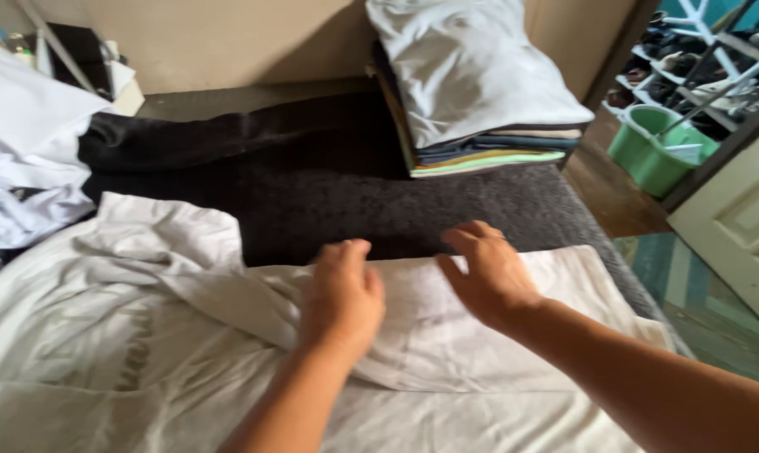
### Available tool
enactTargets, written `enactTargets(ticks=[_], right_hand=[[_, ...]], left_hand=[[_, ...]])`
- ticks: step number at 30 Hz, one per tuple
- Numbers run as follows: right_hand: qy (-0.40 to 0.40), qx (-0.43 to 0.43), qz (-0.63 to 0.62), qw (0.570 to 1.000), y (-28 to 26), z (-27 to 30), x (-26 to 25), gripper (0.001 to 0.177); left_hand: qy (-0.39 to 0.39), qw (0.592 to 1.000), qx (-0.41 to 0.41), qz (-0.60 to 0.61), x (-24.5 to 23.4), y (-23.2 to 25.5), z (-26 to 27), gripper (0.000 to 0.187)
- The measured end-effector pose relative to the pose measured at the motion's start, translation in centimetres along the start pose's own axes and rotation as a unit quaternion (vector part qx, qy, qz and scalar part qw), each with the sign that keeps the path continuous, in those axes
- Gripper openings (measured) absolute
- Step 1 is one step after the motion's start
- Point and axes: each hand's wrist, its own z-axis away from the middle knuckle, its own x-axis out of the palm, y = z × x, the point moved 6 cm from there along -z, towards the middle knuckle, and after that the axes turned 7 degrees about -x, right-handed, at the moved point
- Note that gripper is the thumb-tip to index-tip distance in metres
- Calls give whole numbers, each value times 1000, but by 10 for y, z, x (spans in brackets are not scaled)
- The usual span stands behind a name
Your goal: The person folds a white t-shirt on a dark surface. They smooth the fabric, fold the sleeves inward, fold the sides, and then fold the shirt in half before placing it on a stack of folded clothes.
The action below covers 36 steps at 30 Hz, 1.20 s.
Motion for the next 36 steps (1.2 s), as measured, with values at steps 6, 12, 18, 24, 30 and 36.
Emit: enactTargets(ticks=[6, 12, 18, 24, 30, 36], right_hand=[[-23, 6, -227, 974, -104, -72, 71, 36], [-75, 41, -178, 980, -196, -151, 149, 62], [-113, -31, -38, 992, -276, -213, 199, 79], [-175, -17, 11, 984, -301, -225, 209, 62], [-154, -67, -254, 953, -333, -215, 158, 40], [-262, -200, -277, 903, -395, -125, 123, 31]], left_hand=[[180, 951, -219, 124, -91, -159, -29, 27], [83, 841, -445, 296, -114, -331, -61, 29], [-106, 700, -405, 578, -100, -377, -94, 38], [-192, 603, -482, 606, -122, -369, -89, 60], [-264, 491, -449, 698, -151, -348, -81, 96], [-207, 555, -453, 666, -189, -350, -82, 85]])
